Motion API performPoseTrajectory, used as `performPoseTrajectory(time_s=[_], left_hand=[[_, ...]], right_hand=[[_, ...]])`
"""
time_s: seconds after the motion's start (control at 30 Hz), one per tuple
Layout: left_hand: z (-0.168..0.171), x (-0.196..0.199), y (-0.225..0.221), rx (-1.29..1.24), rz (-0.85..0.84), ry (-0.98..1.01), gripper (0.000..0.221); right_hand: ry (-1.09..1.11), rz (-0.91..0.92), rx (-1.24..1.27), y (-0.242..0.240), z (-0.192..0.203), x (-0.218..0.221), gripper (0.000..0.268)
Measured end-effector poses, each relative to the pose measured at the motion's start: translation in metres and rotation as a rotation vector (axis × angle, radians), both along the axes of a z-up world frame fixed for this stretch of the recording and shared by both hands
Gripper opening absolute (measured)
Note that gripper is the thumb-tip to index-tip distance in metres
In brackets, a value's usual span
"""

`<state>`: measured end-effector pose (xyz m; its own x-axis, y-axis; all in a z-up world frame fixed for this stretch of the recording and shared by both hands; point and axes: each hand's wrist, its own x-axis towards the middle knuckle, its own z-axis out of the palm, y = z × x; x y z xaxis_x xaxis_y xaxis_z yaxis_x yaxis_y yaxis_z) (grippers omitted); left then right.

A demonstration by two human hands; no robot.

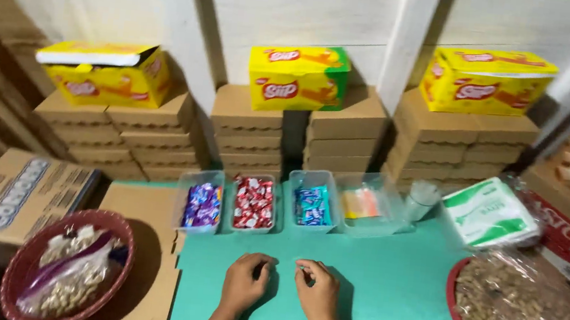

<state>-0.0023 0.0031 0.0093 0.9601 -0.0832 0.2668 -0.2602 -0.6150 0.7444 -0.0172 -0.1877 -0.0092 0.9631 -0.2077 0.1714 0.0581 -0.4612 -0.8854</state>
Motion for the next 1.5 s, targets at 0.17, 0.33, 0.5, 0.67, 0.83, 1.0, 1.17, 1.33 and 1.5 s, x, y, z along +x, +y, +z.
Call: performPoseTrajectory(time_s=[0.17, 0.33, 0.5, 0.67, 0.83, 1.0, 1.17, 1.33, 1.5], left_hand=[[0.009, -0.002, 0.002, 0.024, 0.009, 0.079, 0.028], [0.01, -0.002, 0.001, 0.02, 0.003, 0.056, 0.026], [0.013, -0.004, 0.0, 0.016, 0.011, 0.095, 0.029], [0.006, -0.003, 0.002, 0.005, 0.013, 0.033, 0.026], [-0.005, 0.001, -0.001, 0.001, -0.011, 0.012, 0.023], [-0.005, 0.008, -0.003, -0.005, 0.145, 0.331, 0.03], [-0.061, 0.021, -0.001, 0.067, 0.166, 0.179, 0.021], [-0.124, 0.031, 0.022, 0.224, 0.141, 0.306, 0.027], [-0.157, 0.048, 0.042, 0.501, -0.043, 0.592, 0.03]], right_hand=[[0.098, -0.007, -0.016, 0.007, -0.006, -0.004, 0.018], [0.064, -0.03, -0.031, 0.007, -0.004, -0.005, 0.018], [0.071, -0.041, 0.01, 0.007, -0.003, -0.007, 0.016], [0.083, -0.064, 0.067, -0.015, -0.006, 0.015, 0.015], [-0.104, -0.223, -0.097, -0.068, 0.033, 0.07, 0.013], [-0.228, -0.129, -0.227, -0.134, 0.042, 0.154, 0.022], [0.05, -0.106, -0.621, -0.166, 0.033, 0.208, 0.016], [0.261, -0.039, -0.813, -0.158, 0.038, 0.223, 0.028], [0.446, -0.063, -0.644, -0.147, 0.05, 0.222, 0.029]])
